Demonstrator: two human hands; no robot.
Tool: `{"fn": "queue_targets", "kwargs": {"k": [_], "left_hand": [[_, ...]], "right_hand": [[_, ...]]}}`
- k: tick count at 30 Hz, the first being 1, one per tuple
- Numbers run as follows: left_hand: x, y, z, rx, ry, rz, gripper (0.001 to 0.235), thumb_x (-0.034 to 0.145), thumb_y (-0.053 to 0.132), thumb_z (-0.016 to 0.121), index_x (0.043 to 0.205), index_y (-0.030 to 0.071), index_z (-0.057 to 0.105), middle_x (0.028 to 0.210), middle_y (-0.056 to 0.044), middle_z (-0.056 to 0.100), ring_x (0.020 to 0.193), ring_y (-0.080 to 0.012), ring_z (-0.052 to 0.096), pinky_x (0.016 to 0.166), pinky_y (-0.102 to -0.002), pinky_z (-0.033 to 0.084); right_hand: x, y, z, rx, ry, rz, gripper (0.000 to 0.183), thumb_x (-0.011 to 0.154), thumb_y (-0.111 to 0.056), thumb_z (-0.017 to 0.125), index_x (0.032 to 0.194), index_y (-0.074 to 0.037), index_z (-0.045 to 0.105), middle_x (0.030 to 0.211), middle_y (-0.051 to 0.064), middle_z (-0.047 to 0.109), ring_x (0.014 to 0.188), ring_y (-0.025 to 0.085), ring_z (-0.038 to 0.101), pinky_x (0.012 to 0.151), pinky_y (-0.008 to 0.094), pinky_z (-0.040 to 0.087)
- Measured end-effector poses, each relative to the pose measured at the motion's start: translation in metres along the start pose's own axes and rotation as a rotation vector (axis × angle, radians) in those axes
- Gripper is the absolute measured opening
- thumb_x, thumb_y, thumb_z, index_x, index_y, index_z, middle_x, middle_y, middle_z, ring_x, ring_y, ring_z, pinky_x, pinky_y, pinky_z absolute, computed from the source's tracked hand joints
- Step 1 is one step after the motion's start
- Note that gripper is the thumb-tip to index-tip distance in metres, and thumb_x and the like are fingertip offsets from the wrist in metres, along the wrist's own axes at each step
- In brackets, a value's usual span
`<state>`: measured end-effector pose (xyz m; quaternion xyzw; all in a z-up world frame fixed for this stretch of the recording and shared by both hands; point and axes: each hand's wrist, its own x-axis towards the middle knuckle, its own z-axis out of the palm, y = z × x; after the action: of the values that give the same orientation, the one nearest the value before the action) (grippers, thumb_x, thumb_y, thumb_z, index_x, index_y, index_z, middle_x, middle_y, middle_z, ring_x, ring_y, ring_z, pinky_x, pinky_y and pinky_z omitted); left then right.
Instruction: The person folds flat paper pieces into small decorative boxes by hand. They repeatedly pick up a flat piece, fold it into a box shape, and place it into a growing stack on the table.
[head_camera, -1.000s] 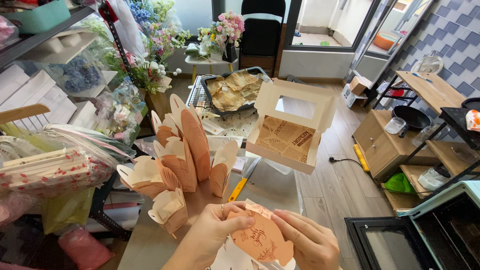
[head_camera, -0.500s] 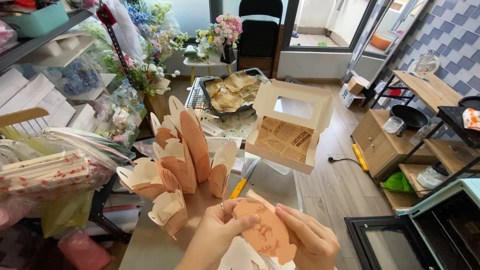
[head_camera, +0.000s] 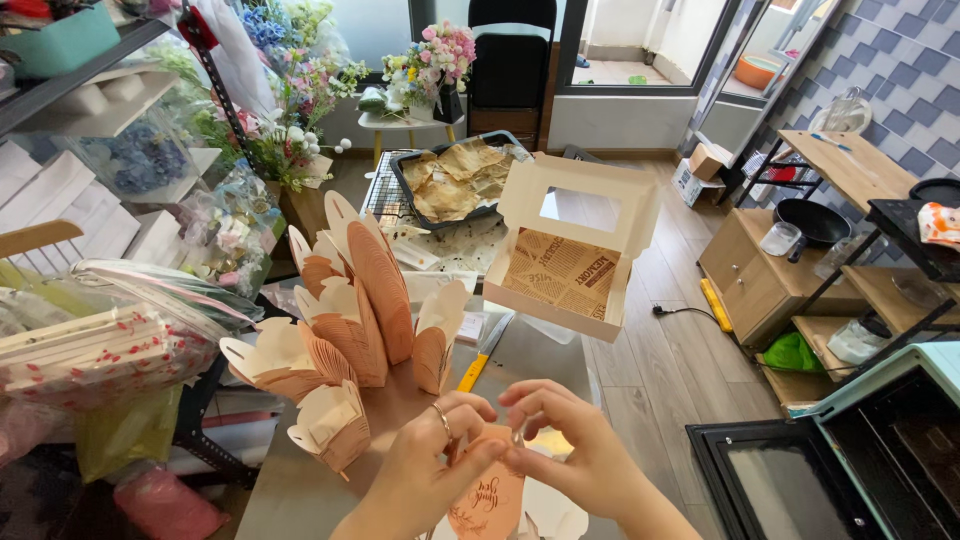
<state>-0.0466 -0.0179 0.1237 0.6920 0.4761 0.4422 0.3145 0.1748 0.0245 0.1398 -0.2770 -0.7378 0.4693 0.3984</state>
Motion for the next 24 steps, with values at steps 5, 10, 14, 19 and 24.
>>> {"fn": "queue_targets", "kwargs": {"k": [5,10,14,19,24], "left_hand": [[0.001,-0.002,0.01,-0.166,0.071,-0.026,0.027,0.087,0.024,0.081,0.088,0.007,0.06,0.115,-0.006,0.067,0.086,-0.0076,0.064,0.065,-0.025,0.056],[0.001,-0.014,0.018,-0.376,0.133,-0.098,0.032,0.08,0.018,0.084,0.097,0.009,0.059,0.119,-0.004,0.061,0.081,-0.0083,0.061,0.065,-0.024,0.051],[-0.001,-0.027,0.024,-0.42,0.137,-0.223,0.022,0.081,0.013,0.086,0.09,0.002,0.069,0.124,-0.007,0.066,0.075,-0.0146,0.053,0.065,-0.027,0.047],[-0.012,-0.042,0.03,-0.343,0.13,-0.016,0.017,0.092,0.01,0.077,0.105,0.0,0.079,0.128,-0.015,0.07,0.119,-0.0217,0.068,0.091,-0.033,0.055],[-0.018,-0.039,0.047,-0.153,0.33,0.076,0.016,0.093,0.013,0.07,0.101,-0.001,0.073,0.132,-0.015,0.066,0.109,-0.0205,0.073,0.09,-0.034,0.058]], "right_hand": [[0.005,0.002,-0.002,0.024,-0.038,0.038,0.028,0.082,-0.005,0.085,0.078,-0.003,0.057,0.086,0.006,0.072,0.076,0.01,0.065,0.069,0.027,0.059],[0.003,0.01,-0.002,-0.011,-0.012,-0.006,0.027,0.082,-0.004,0.084,0.074,-0.002,0.059,0.076,0.004,0.074,0.072,0.011,0.069,0.067,0.027,0.059],[0.002,0.012,-0.002,-0.033,0.025,0.009,0.028,0.081,-0.004,0.084,0.072,-0.002,0.057,0.081,0.005,0.079,0.071,0.011,0.071,0.066,0.027,0.06],[-0.002,0.013,0.005,-0.026,0.115,0.054,0.026,0.082,-0.003,0.082,0.072,-0.003,0.057,0.081,0.007,0.08,0.071,0.012,0.071,0.067,0.028,0.061],[-0.007,0.036,0.032,0.132,0.365,0.08,0.03,0.074,-0.003,0.08,0.099,-0.004,0.064,0.111,0.009,0.074,0.097,0.014,0.067,0.08,0.03,0.056]]}}
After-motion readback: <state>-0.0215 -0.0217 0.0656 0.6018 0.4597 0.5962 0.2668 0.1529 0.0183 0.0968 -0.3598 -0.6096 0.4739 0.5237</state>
